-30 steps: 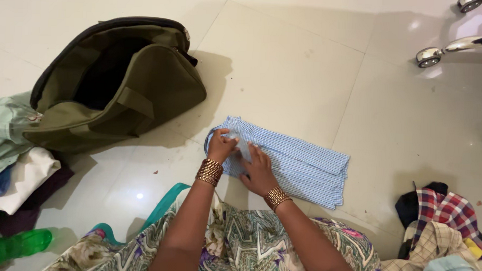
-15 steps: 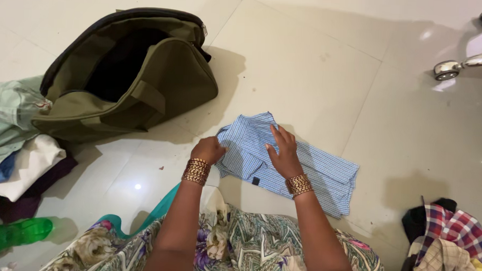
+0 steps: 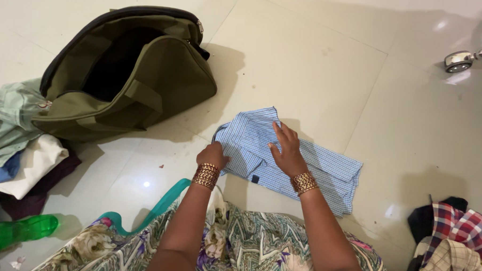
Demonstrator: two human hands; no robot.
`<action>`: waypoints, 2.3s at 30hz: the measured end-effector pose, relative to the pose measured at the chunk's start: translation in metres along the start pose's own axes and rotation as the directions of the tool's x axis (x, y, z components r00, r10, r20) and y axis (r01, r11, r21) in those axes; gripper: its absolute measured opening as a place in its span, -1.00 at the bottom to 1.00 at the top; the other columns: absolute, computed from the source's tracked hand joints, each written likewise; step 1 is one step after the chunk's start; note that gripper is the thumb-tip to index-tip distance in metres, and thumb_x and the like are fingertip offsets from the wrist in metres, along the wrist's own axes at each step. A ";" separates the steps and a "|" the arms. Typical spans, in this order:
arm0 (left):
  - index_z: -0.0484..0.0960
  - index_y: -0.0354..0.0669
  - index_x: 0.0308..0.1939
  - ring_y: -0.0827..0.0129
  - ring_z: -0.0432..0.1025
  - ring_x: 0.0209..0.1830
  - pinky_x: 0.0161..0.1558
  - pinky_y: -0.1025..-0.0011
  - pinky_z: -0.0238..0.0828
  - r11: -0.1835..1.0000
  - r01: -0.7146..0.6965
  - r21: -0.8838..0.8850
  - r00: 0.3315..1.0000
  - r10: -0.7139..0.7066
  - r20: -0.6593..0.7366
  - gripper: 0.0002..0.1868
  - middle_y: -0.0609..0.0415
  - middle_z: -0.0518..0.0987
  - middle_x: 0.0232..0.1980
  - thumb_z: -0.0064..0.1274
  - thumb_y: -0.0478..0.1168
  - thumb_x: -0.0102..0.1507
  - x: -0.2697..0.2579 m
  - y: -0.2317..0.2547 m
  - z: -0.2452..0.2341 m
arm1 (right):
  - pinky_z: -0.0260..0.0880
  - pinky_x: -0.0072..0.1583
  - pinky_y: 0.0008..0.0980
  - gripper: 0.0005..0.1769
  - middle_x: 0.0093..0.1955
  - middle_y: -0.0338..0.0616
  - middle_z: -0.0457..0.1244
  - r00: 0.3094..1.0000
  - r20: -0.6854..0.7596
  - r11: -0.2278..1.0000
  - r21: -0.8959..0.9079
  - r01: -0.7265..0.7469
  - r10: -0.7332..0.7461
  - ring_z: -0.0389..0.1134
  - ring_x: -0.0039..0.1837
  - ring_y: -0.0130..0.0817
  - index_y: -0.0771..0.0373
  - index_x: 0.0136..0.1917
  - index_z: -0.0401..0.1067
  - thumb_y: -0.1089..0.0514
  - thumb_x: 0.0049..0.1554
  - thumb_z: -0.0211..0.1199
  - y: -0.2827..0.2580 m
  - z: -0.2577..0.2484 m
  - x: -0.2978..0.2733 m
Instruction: The person folds a blue and white checkered shirt on the floor. They smooth the fabric, fold the sleeves and sides, and then fold the shirt in half before placing it into a green duffel bag.
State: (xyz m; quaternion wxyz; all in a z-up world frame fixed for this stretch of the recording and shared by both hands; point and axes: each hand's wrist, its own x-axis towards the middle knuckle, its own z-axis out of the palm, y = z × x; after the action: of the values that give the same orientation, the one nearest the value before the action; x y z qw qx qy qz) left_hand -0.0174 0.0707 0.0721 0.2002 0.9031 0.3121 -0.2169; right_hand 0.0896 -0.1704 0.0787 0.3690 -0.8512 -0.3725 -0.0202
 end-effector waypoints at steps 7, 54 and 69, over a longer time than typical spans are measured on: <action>0.70 -0.03 -0.13 0.05 0.55 0.05 0.05 0.14 0.52 0.995 -0.101 -0.028 0.994 0.102 0.041 -0.73 -0.07 0.66 0.02 0.28 -0.07 0.15 0.012 -0.007 0.008 | 0.13 0.48 -0.01 -0.26 0.54 0.20 0.05 1.000 0.013 1.000 0.023 -0.021 0.021 0.08 0.51 0.09 0.25 0.58 0.12 0.11 0.20 0.26 -0.006 0.000 0.000; 0.50 -0.32 0.26 0.12 0.50 0.08 0.08 0.13 0.49 -0.200 0.074 -0.977 0.993 0.102 0.055 -0.36 -0.15 0.57 0.11 -0.20 0.17 0.39 0.087 -0.015 0.093 | 0.22 0.38 -0.08 -0.56 0.41 -0.09 0.27 0.951 0.248 0.982 0.019 0.187 -0.186 0.25 0.38 -0.11 0.23 0.29 0.43 0.15 0.14 0.30 -0.047 0.013 -0.019; 0.46 -0.27 0.22 -0.10 0.48 0.00 0.07 0.15 0.46 0.721 -0.563 -0.404 0.716 0.181 -0.674 -0.53 -0.30 0.53 0.08 0.00 -0.43 0.20 0.017 -0.003 0.038 | -0.10 0.55 -0.03 -0.42 0.63 0.05 -0.05 0.823 0.568 0.999 -0.044 0.032 -0.001 -0.07 0.62 0.00 0.05 0.42 0.35 0.11 0.14 0.31 -0.047 0.044 -0.044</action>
State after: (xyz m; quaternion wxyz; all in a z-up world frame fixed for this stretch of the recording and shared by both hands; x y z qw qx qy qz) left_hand -0.0170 0.0624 0.0312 0.4014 0.8616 0.2091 0.2297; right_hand 0.0173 -0.1479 0.0616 0.2194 -0.8247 -0.4722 0.2209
